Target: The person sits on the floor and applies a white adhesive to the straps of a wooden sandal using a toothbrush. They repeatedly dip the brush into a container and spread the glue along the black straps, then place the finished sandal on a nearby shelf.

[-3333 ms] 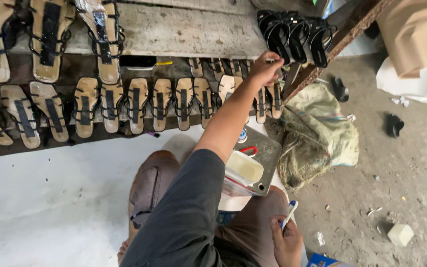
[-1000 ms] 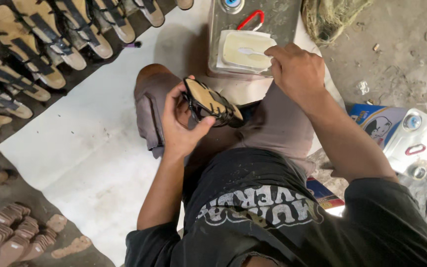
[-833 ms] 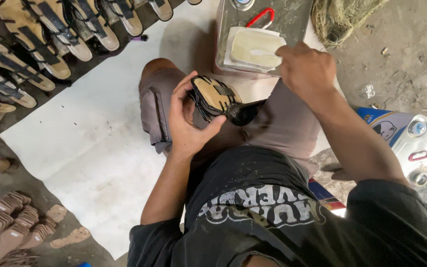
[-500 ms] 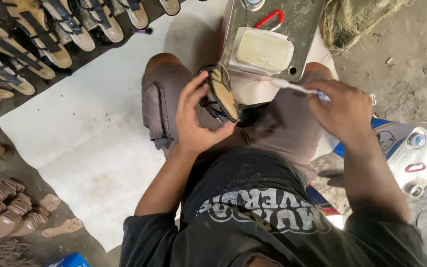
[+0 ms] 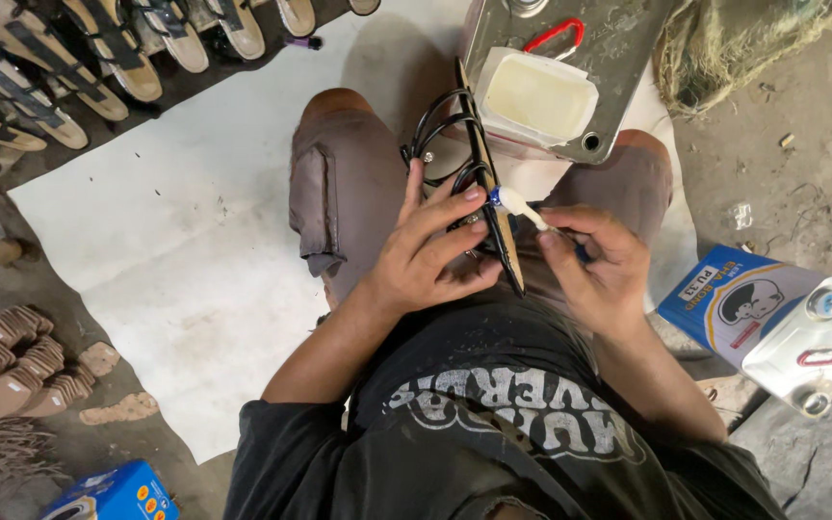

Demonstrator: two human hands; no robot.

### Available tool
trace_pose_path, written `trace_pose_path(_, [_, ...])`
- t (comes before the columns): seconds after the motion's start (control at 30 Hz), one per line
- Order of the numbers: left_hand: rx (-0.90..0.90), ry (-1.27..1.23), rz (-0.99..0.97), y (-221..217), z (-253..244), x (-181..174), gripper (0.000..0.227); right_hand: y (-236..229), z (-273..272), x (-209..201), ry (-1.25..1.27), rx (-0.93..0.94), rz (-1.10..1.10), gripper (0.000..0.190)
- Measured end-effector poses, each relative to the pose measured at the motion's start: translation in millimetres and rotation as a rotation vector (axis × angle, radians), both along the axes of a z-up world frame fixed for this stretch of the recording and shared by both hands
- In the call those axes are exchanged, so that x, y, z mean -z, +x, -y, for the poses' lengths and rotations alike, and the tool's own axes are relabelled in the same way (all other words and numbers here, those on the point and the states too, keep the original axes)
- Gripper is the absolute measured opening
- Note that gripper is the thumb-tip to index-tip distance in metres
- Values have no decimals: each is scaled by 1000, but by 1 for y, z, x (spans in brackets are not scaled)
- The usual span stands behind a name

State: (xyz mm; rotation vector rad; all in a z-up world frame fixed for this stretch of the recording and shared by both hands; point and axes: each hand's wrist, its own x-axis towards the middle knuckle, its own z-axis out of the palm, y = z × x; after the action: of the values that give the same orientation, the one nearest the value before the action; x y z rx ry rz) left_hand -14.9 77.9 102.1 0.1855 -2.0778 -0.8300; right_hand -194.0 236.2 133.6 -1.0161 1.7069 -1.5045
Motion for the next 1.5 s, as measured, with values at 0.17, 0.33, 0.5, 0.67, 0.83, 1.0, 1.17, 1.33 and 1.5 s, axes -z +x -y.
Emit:
trace_pose_path(0.17, [-7,21,-6,-1,-1,-5,58,-1,3,-8,-27,35,-169,18])
trace_pose_path(0.33, [5,6,-47,-3,-3,-3,61,-5,3,-8,-61,34,-361,18])
trace_pose_path(0.5, [30,100,-59,-1,-1,-5,63,-8,-3,-15,-209,-111,-207,19])
trace_pose_path(0.67, [63,108,-78,0,-3,-9,60,-9,-4,-11,-167,-76,-208,19])
trace_pose_path(0.83, [51,178,-71,-1,-1,-15,63,-12,-3,-11,-198,-134,-232,18])
trace_pose_path(1.0, [98,328,-37,3,-1,-23,69,-14,-3,-14,-181,-118,-204,17])
trace_pose_path(1.17, [151,357,-12,0,0,-31,72,-16,-3,-11,-181,-98,-246,16])
trace_pose_path(1.33, [87,431,15,3,2,-39,79,-17,-5,-13,-172,-165,-197,16])
trace_pose_path(1.5, [174,547,-47,-1,5,-41,80,-15,-8,-15,-167,-125,-208,17])
